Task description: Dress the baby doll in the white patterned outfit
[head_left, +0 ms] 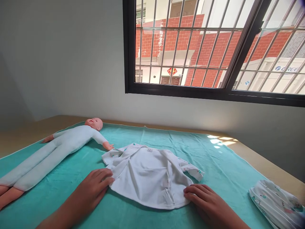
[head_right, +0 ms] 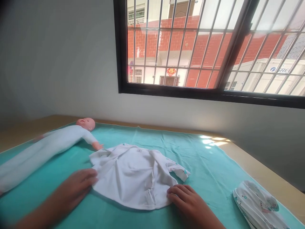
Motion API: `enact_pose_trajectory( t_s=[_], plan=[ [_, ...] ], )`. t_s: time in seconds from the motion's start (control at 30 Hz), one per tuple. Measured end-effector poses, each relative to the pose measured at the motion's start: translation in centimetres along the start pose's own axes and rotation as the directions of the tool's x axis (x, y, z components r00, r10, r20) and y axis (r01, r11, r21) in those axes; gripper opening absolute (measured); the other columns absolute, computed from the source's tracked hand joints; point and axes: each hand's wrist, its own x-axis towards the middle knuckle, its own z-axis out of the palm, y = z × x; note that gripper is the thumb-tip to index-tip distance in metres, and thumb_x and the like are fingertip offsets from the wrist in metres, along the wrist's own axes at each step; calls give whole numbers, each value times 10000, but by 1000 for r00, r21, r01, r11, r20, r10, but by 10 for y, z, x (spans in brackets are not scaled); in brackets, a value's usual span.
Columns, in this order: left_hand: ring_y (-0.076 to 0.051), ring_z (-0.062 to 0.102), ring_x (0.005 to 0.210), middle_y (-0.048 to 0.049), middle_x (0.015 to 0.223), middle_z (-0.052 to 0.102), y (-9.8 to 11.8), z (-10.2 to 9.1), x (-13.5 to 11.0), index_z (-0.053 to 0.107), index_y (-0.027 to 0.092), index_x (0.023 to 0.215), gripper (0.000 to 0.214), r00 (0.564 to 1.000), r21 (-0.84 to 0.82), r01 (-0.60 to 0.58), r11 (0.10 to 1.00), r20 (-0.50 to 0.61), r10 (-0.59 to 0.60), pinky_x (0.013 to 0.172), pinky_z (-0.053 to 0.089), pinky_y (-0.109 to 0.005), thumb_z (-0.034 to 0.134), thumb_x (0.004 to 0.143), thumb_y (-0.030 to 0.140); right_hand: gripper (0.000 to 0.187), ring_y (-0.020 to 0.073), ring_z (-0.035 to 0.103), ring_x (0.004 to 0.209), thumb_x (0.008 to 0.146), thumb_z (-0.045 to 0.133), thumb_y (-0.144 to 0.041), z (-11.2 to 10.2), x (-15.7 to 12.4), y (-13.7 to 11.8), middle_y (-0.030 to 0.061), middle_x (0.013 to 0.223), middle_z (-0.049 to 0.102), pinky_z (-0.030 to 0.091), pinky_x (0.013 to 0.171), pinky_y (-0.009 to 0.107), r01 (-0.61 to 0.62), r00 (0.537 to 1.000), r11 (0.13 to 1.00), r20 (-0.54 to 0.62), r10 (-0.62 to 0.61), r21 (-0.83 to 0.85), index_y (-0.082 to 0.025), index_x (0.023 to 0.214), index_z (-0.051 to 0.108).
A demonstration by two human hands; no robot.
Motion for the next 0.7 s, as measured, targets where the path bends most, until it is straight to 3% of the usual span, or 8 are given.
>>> enact_pose_trajectory(
  t_s=[0.17,0.47,0.7],
  plan=[
    [-177,611,965,-48,1023,663,6,11,8,630,213,936,201,999,-23,14,1000,-48,-16,860,482,-319,447,946,128,189,195,646,959,974,437,-139,11,-6,5,95,1036,678,521,839,328,2,1000,998,-21,-4,-56,-179,1081,587],
    [-166,611,947,-36,1016,666,7,1,6,599,218,1031,195,992,-131,39,991,-116,-54,856,481,-288,433,960,147,150,197,605,953,946,456,-108,14,-13,2,93,983,627,492,912,376,-121,985,992,-120,123,20,-179,1046,541],
    [-151,616,904,-30,979,668,14,-7,6,612,226,1112,265,987,-192,30,981,-151,-59,846,493,-265,458,934,106,112,205,578,952,927,491,-116,10,-14,0,78,934,606,486,883,384,-112,975,994,-196,109,-3,-191,1002,529]
  ],
)
